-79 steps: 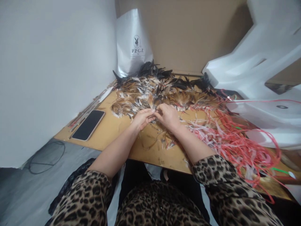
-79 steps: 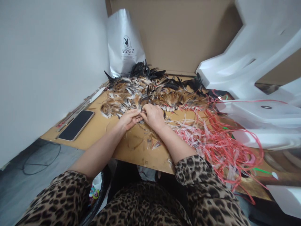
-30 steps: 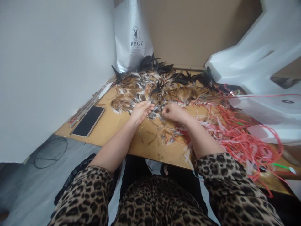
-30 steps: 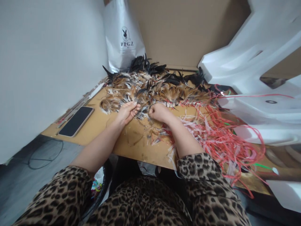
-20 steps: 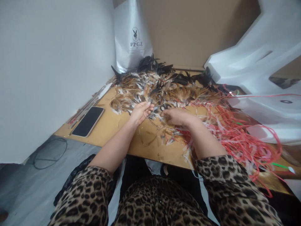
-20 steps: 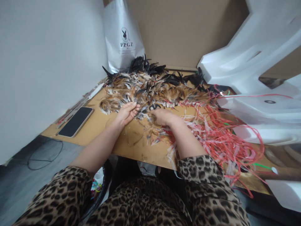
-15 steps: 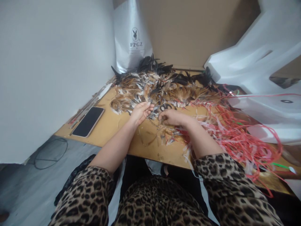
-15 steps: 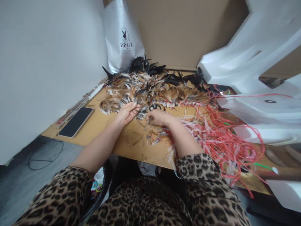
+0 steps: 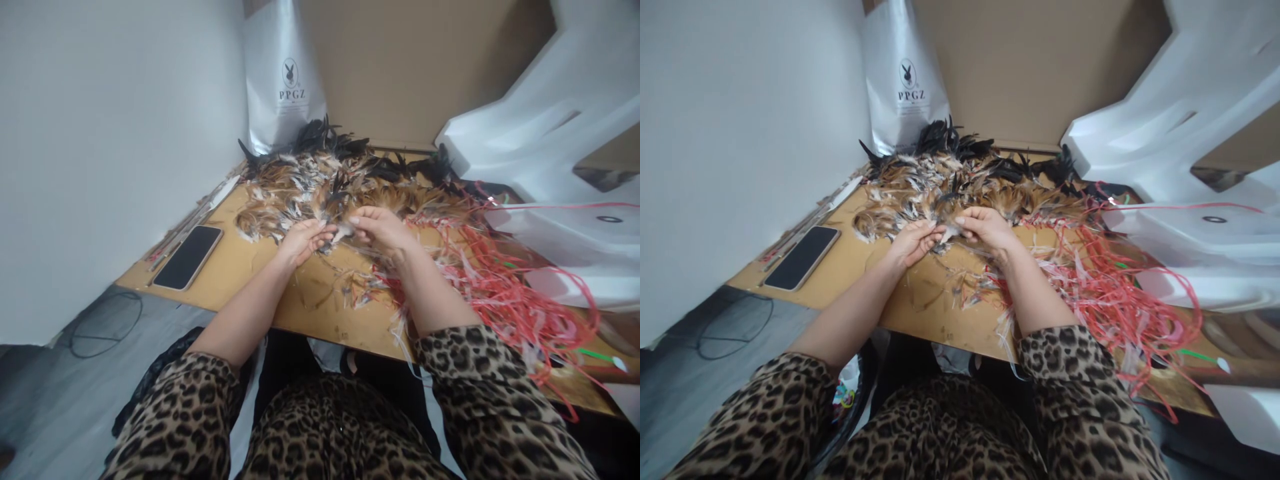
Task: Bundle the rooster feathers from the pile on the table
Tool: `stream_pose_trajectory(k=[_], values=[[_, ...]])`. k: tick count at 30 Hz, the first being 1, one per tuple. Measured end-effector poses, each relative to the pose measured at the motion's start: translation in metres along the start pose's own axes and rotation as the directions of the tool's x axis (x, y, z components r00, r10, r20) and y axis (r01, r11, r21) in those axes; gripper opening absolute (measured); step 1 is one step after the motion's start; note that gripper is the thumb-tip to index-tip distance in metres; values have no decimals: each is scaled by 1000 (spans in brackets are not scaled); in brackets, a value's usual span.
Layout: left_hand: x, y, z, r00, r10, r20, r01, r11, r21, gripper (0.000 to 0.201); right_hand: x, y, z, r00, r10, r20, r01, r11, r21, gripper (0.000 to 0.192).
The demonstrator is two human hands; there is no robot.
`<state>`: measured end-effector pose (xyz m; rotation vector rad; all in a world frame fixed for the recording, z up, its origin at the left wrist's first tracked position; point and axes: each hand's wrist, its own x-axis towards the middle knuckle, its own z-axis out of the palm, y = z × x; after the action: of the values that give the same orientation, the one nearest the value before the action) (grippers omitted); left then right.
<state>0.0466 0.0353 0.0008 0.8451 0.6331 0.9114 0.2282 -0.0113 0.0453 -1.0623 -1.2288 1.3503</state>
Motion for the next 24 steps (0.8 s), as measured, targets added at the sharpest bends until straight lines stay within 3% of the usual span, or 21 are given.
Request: stream_pose_trajectory(k=[3, 8, 14, 19, 24], values=[[-2, -1, 0, 997, -45, 67, 44, 999, 23, 13, 5, 7, 3, 996, 36, -85, -27, 995, 99, 31], [-5, -2, 0, 983, -106, 150, 94, 992, 88, 15, 12, 16, 8, 977, 0, -214, 40, 983, 181, 36], [-3, -4, 1, 993, -91, 70, 85, 993, 84, 9, 13, 19, 16, 954, 1, -299, 60, 979, 194, 37], [-1, -3, 4, 998, 11, -55, -8, 999, 53, 9, 11, 21, 23, 969, 61, -241, -21, 986, 165, 37], [-2, -4, 7, 994, 103, -20, -100, 990, 103, 15, 10, 27, 32, 970, 77, -231, -50, 991, 121, 37]])
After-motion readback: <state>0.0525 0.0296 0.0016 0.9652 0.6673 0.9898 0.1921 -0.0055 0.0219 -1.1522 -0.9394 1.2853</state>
